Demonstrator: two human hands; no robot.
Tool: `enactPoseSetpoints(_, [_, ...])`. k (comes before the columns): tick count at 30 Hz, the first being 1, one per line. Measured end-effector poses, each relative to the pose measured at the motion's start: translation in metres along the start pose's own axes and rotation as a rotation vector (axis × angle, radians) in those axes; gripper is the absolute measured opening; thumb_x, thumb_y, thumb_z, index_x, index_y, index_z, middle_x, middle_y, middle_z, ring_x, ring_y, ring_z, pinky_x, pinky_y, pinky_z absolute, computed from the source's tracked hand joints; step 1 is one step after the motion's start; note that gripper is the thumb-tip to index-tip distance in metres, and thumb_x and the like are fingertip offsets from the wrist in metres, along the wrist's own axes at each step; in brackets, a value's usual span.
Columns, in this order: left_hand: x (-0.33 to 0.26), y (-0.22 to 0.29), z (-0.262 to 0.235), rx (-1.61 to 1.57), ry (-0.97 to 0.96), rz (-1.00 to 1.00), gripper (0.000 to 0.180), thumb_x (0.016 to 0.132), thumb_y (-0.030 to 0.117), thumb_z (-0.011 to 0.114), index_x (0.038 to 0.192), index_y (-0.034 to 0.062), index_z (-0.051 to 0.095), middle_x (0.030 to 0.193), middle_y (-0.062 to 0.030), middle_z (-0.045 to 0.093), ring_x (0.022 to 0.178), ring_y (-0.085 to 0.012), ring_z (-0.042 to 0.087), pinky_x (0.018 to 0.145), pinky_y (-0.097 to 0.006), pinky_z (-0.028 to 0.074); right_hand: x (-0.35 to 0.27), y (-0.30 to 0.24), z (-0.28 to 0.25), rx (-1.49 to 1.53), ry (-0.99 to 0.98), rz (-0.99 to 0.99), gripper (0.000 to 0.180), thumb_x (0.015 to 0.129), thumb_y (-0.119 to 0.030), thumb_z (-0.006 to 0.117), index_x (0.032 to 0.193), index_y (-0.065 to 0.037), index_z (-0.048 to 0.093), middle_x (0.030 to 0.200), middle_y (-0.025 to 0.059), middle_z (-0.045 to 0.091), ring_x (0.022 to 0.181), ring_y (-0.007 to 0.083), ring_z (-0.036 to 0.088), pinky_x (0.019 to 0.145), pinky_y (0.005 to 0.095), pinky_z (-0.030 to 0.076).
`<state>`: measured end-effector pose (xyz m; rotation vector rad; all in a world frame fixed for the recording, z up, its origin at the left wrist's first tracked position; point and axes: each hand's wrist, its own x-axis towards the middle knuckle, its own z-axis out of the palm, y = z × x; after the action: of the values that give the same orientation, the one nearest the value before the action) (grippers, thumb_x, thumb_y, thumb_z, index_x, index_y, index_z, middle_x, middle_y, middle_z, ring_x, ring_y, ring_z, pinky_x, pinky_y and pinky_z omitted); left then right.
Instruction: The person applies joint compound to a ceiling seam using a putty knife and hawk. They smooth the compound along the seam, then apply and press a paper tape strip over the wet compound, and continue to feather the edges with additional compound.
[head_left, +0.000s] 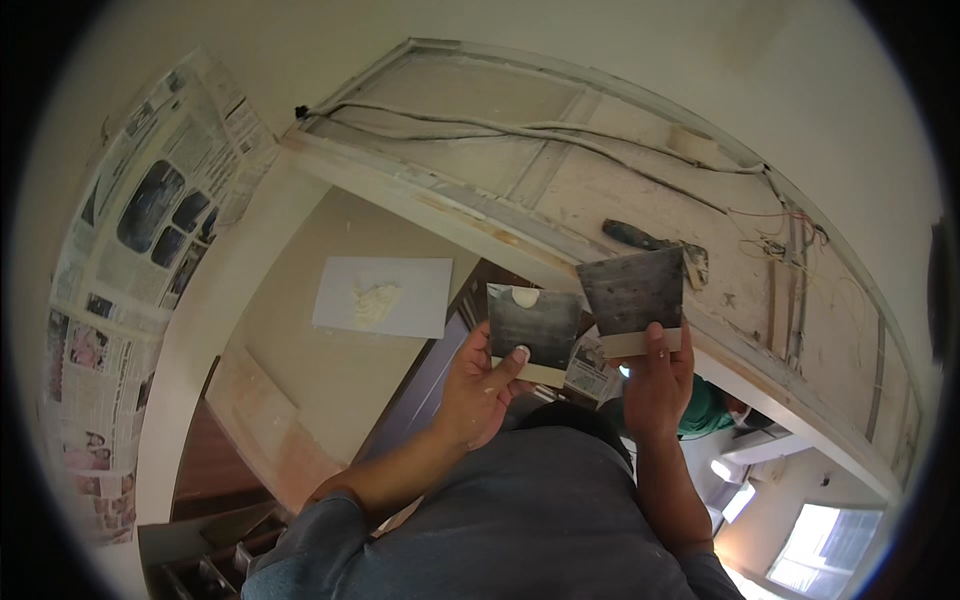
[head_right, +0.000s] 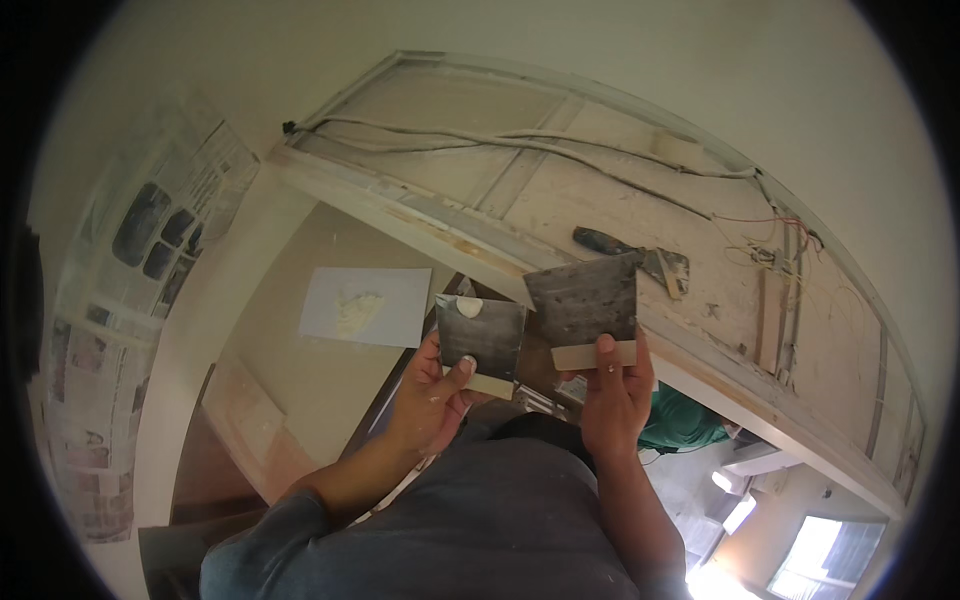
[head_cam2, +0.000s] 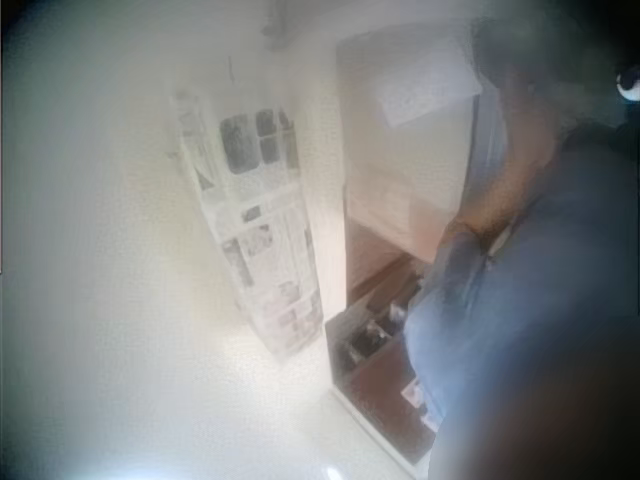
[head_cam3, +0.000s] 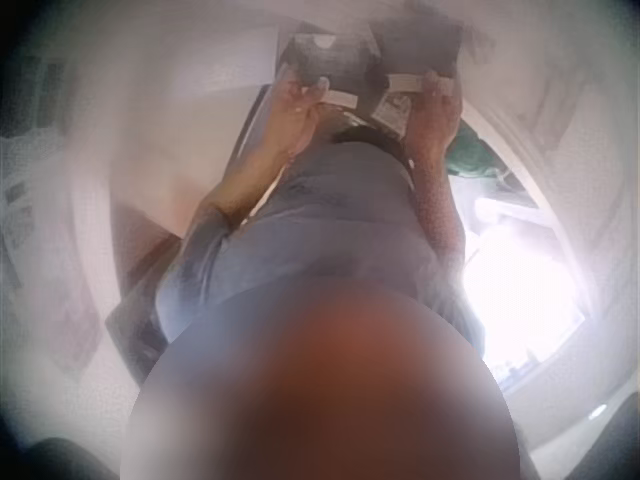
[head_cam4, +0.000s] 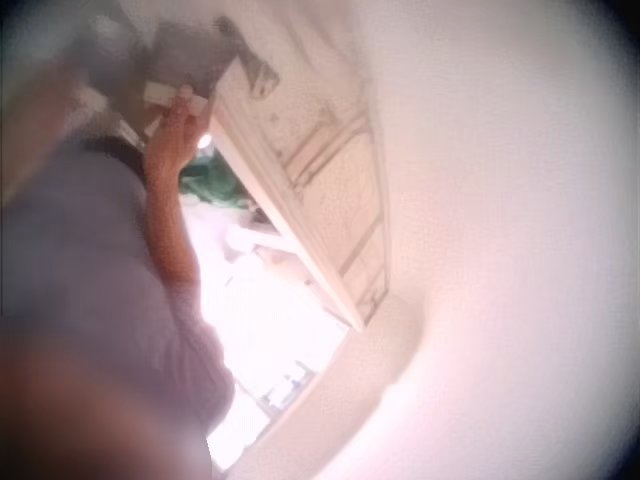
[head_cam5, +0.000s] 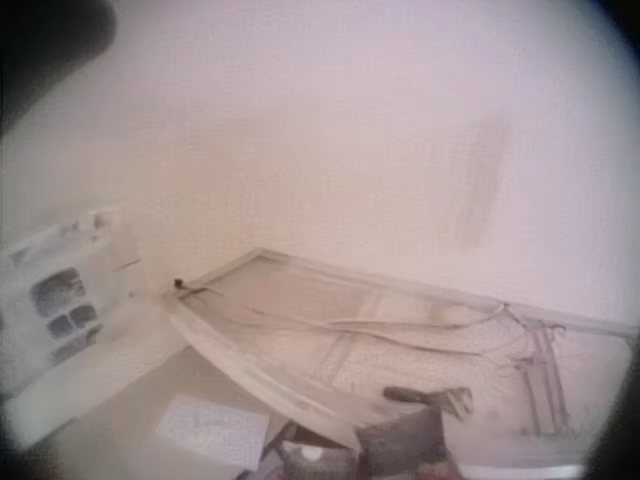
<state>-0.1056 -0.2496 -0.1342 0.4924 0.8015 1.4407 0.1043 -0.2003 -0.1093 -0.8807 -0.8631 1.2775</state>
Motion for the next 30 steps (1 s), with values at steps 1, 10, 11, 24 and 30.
enactPoseSetpoints(1, [-0.002, 0.009, -0.020, -0.021, 0.064, 0.044, 0.034, 0.107, 0.003, 0.059, 0.140, 0.0081, 0.049, 0.127, -0.0111, 0.068, 0.110, -0.0223, 0.073, 0.095, -0.041, 0.066, 0.003, -0.001, -0.001, -0.120, -0.071, -0.005, 0.033, 0.111, -0.019, 0.061, 0.135, 0.002, 0.056, 0.105, 0.0092, 0.071, 0.086, 0.0163, 0.070, 0.071, 0.0313, 0.057])
enactPoseSetpoints(10, [0.003, 0.088, -0.278, 0.437, 0.852, 0.226, 0.043, 0.105, 0.010, 0.067, 0.147, 0.0075, 0.056, 0.112, -0.0059, 0.075, 0.092, -0.0152, 0.074, 0.075, -0.029, 0.063, 0.045, 0.154, 0.066, -0.515, -0.734, 0.473, 0.052, 0.101, -0.009, 0.070, 0.151, -0.008, 0.057, 0.114, 0.0104, 0.069, 0.084, 0.0136, 0.068, 0.071, 0.0289, 0.060])
enactPoseSetpoints(11, [0.005, 0.093, -0.302, 0.449, 0.846, 0.231, 0.043, 0.105, 0.009, 0.067, 0.147, 0.0077, 0.056, 0.112, -0.0056, 0.075, 0.092, -0.0152, 0.074, 0.075, -0.029, 0.063, 0.053, 0.182, 0.076, -0.509, -0.736, 0.607, 0.052, 0.101, -0.009, 0.069, 0.152, -0.009, 0.056, 0.118, 0.0110, 0.069, 0.085, 0.0137, 0.068, 0.070, 0.0291, 0.060])
enactPoseSetpoints(24, [0.049, 0.126, -0.432, 0.531, 0.645, 0.040, 0.053, 0.103, 0.009, 0.066, 0.154, 0.0063, 0.055, 0.125, -0.0066, 0.071, 0.083, -0.0130, 0.066, 0.069, -0.027, 0.056, 0.038, 0.069, 0.118, -0.988, -1.426, 0.069, 0.056, 0.099, -0.035, 0.068, 0.143, 0.000, 0.060, 0.135, 0.0217, 0.067, 0.126, 0.0422, 0.063, 0.108, 0.0515, 0.049])
enactPoseSetpoints(30, [0.049, 0.134, -0.378, 2.144, 0.971, 0.479, 0.047, 0.102, 0.020, 0.069, 0.145, 0.0015, 0.063, 0.108, -0.0124, 0.064, 0.096, -0.0275, 0.063, 0.088, -0.042, 0.054, -0.028, -0.251, 0.096, -1.961, -1.230, -0.208, 0.025, 0.098, -0.016, 0.062, 0.115, 0.002, 0.066, 0.101, 0.0151, 0.069, 0.083, 0.0284, 0.074, 0.067, 0.0410, 0.060])
